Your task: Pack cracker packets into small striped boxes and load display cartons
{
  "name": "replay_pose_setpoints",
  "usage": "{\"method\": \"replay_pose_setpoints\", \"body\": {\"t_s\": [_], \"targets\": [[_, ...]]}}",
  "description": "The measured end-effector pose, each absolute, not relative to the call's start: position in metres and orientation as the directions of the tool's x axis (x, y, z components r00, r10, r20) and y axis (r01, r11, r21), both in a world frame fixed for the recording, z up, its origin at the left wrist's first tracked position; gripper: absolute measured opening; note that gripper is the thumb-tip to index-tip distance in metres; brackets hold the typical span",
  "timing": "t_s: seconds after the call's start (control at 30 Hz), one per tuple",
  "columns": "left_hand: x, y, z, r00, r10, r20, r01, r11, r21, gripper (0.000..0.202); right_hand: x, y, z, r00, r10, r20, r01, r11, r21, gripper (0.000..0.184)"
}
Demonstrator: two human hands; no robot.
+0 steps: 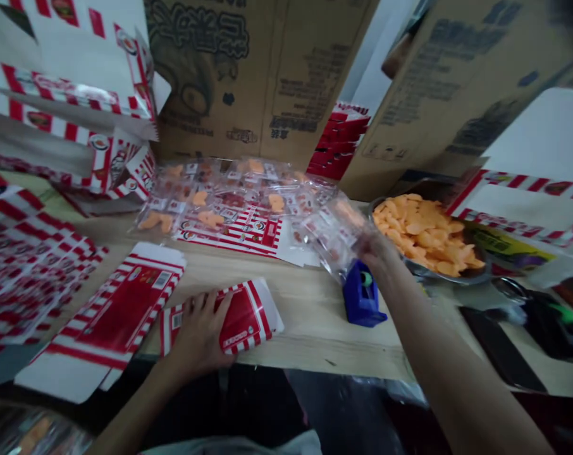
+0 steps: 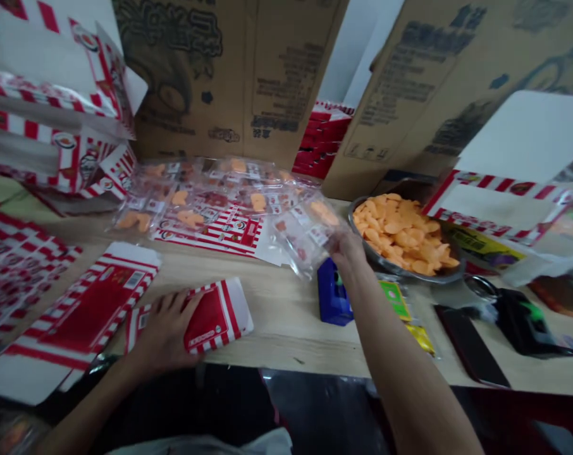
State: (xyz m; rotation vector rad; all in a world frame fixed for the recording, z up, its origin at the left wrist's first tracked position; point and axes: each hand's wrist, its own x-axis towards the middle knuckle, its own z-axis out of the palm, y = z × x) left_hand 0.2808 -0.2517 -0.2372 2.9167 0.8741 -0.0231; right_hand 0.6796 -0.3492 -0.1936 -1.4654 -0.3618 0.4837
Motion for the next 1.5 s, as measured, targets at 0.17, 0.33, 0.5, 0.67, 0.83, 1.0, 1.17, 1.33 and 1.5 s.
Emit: {"method": "replay_pose_setpoints", "body": {"t_s": [0.17,0.33,0.5,0.67,0.83,1.0,1.17,1.33,1.5], "targets": [[0.270,-0.251,-0.235,0.819,0.572,-0.039,0.572,-0.810,0.130,0.098,0.623,-0.361,-0.170,0.671,0.741,0.009,0.048,-0.031,-0.998,0.048],[0.265,-0.255,-0.240,0.822,0.567,0.054,0.558,-0.821,0.116,0.098,0.579,-0.352,-0.179,0.395,0.919,-0.003,0.372,-0.163,-0.914,0.048],[0.265,-0.256,-0.242,0.812,0.571,0.120,0.563,-0.821,0.096,0.096,0.563,-0.341,-0.190,0.163,0.983,-0.081,0.573,-0.162,-0.803,0.036],[0.269,-0.256,-0.241,0.853,0.506,0.127,0.500,-0.863,0.079,0.095,0.545,-0.333,-0.199,-0.174,0.982,-0.078,0.647,0.054,-0.760,0.031],[0.276,-0.259,-0.239,0.872,0.489,0.008,0.484,-0.865,0.130,0.102,0.519,-0.327,-0.232,-0.129,0.969,-0.209,0.745,-0.044,-0.666,0.025],[0.275,-0.262,-0.239,0.853,0.518,-0.065,0.522,-0.843,0.128,0.109,0.542,-0.354,-0.254,0.478,0.865,0.154,0.578,-0.178,-0.796,0.025],[0.275,-0.266,-0.244,0.835,0.548,-0.050,0.550,-0.827,0.121,0.109,0.556,-0.393,-0.250,0.701,0.709,-0.072,0.285,-0.371,-0.884,0.047],[0.279,-0.267,-0.244,0.840,0.543,-0.021,0.541,-0.833,0.114,0.107,0.483,-0.392,-0.246,0.279,0.940,-0.198,0.118,-0.238,-0.964,0.052],[0.282,-0.280,-0.232,0.759,0.643,0.104,0.631,-0.765,0.127,0.099,0.436,-0.395,-0.260,0.691,0.720,-0.068,-0.001,-0.093,-0.996,0.045]]}}
